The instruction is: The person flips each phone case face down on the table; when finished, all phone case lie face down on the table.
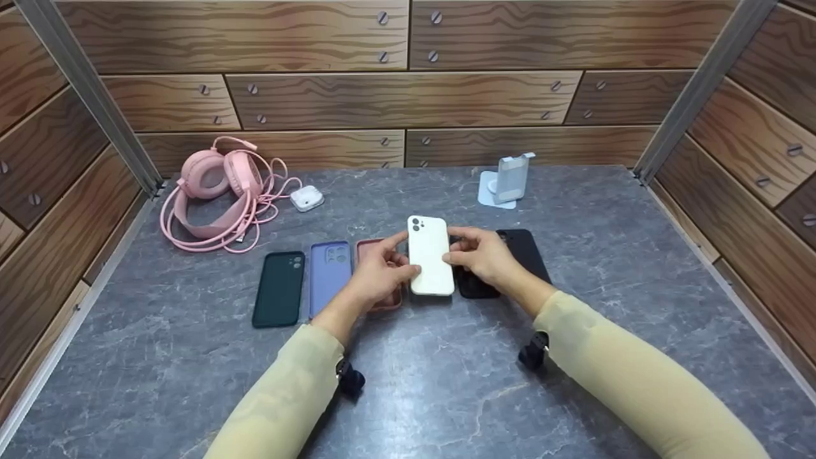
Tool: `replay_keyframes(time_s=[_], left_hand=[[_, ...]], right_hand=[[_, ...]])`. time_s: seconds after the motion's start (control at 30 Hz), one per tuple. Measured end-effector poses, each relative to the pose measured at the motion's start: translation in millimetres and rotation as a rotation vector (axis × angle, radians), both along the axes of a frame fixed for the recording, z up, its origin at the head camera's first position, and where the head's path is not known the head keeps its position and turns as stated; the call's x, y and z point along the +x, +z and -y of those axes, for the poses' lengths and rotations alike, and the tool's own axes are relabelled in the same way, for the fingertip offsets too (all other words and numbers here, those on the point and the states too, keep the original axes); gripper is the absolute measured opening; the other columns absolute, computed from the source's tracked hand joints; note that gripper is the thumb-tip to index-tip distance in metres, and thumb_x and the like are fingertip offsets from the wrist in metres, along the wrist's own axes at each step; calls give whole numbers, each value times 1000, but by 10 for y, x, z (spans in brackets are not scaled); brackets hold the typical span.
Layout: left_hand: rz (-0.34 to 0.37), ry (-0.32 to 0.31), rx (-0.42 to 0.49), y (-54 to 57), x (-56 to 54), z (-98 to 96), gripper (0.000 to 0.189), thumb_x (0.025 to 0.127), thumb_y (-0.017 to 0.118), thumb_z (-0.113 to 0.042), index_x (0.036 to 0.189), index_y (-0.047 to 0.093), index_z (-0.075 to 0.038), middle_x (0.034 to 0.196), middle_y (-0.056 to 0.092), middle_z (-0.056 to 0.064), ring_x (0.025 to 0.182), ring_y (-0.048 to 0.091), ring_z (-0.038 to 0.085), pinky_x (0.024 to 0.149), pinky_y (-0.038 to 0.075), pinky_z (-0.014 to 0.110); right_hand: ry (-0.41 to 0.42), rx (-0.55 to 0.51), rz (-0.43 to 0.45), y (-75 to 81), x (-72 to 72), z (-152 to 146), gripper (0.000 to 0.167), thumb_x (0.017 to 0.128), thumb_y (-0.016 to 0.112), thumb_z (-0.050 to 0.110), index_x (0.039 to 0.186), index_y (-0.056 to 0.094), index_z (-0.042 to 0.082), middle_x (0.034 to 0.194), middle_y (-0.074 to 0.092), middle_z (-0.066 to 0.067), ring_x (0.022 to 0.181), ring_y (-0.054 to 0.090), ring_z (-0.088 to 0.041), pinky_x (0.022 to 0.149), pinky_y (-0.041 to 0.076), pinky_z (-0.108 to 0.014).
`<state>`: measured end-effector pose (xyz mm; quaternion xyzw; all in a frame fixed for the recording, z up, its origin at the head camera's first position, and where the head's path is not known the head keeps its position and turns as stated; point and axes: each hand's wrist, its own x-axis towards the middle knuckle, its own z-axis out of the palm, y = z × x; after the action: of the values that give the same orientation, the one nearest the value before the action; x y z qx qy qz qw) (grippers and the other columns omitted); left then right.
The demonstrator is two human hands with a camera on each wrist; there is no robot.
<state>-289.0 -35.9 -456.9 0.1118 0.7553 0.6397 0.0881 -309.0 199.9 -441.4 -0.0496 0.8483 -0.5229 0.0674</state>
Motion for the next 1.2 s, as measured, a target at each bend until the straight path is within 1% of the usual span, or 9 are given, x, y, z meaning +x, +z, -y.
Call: replay_keyframes(time_s=[0.1,0.33,0.57,0.83,0.97,1.2], left_hand=[[7,6,-8,-19,-14,-6,74,95,76,-3,161,44,-5,93,64,7,81,58,15,66,50,24],[15,13,-24,-51,-27,-1,70,96,74,-4,160,44,-2,90,65,6,77,59,14,65,50,23],[16,10,-21,-79,-46,-9,69,95,75,-3,158,46,0,86,65,6,73,62,15,63,50,23],[45,8,-25,-122,-80,0,70,96,75,-3,159,45,0,84,65,4,69,62,15,59,49,22],[40,9,-33,-133,-83,-7,70,96,75,-2,159,44,0,82,64,3,68,60,14,60,49,22],[16,11,-50,-147,-83,-5,70,95,76,-2,158,46,0,83,64,4,68,60,14,61,50,22]], right_hand=[[2,18,3,-8,-22,-5,60,95,80,8,150,58,1,103,72,-8,83,62,-15,69,51,-26],[13,45,-1,-34,-53,2,59,94,81,8,149,60,2,103,71,-8,83,61,-15,68,51,-24],[20,72,-17,-59,-80,11,59,94,80,6,149,60,1,103,72,-9,92,63,-17,75,53,-21],[26,100,-28,-56,-87,22,60,94,81,6,150,59,2,108,72,-12,97,65,-21,78,53,-24],[31,99,-42,-69,-93,12,61,94,81,6,150,58,1,107,72,-12,96,66,-21,79,53,-24],[26,91,-38,-104,-106,-1,62,93,81,5,151,58,1,104,72,-10,94,66,-20,78,53,-23]])
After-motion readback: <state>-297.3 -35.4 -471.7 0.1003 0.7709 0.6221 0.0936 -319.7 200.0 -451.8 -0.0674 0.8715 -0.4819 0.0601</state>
